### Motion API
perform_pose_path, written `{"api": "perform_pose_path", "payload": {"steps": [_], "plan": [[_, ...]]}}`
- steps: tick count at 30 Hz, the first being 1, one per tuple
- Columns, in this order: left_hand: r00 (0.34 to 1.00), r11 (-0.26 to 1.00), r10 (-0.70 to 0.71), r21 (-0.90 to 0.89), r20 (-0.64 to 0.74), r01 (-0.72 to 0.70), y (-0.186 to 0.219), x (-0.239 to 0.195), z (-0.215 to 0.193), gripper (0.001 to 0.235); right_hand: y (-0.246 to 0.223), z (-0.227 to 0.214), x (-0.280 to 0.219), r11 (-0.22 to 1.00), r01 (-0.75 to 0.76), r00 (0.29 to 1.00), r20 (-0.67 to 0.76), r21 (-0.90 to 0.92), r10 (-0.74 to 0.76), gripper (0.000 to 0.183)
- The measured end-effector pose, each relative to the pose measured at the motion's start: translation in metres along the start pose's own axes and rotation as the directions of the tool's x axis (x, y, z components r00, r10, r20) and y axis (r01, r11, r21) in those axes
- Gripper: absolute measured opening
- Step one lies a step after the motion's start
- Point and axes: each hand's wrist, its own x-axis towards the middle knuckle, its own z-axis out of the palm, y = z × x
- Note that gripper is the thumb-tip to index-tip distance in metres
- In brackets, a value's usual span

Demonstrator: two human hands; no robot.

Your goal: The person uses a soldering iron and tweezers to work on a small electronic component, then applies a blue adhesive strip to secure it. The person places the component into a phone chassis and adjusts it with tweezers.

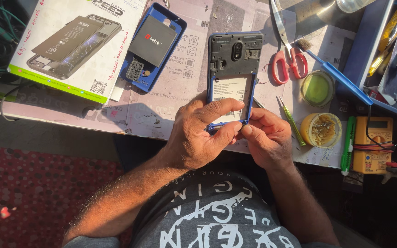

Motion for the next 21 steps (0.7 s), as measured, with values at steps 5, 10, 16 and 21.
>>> {"api": "perform_pose_path", "payload": {"steps": [5, 10, 16, 21], "plan": [[0.992, 0.992, 0.104, 0.073, -0.077, -0.098, -0.016, 0.006, 0.0, 0.027, -0.002, 0.008, 0.004, 0.998, -0.056, 0.998, -0.043, -0.04, 0.054, 0.031], [0.98, 0.976, 0.183, 0.131, -0.079, -0.172, -0.016, 0.005, -0.002, 0.031, -0.01, 0.009, 0.008, 0.995, -0.096, 0.994, -0.057, -0.005, 0.096, 0.031], [0.953, 0.944, -0.283, 0.211, 0.112, 0.256, 0.03, -0.014, -0.03, 0.047, -0.037, -0.001, 0.008, 0.977, -0.211, 0.977, -0.021, -0.002, 0.211, 0.027], [0.913, 0.634, 0.35, 0.664, 0.212, -0.397, 0.076, -0.02, -0.043, 0.04, -0.062, -0.006, 0.012, 0.915, -0.364, 0.927, 0.027, -0.172, 0.374, 0.028]]}}
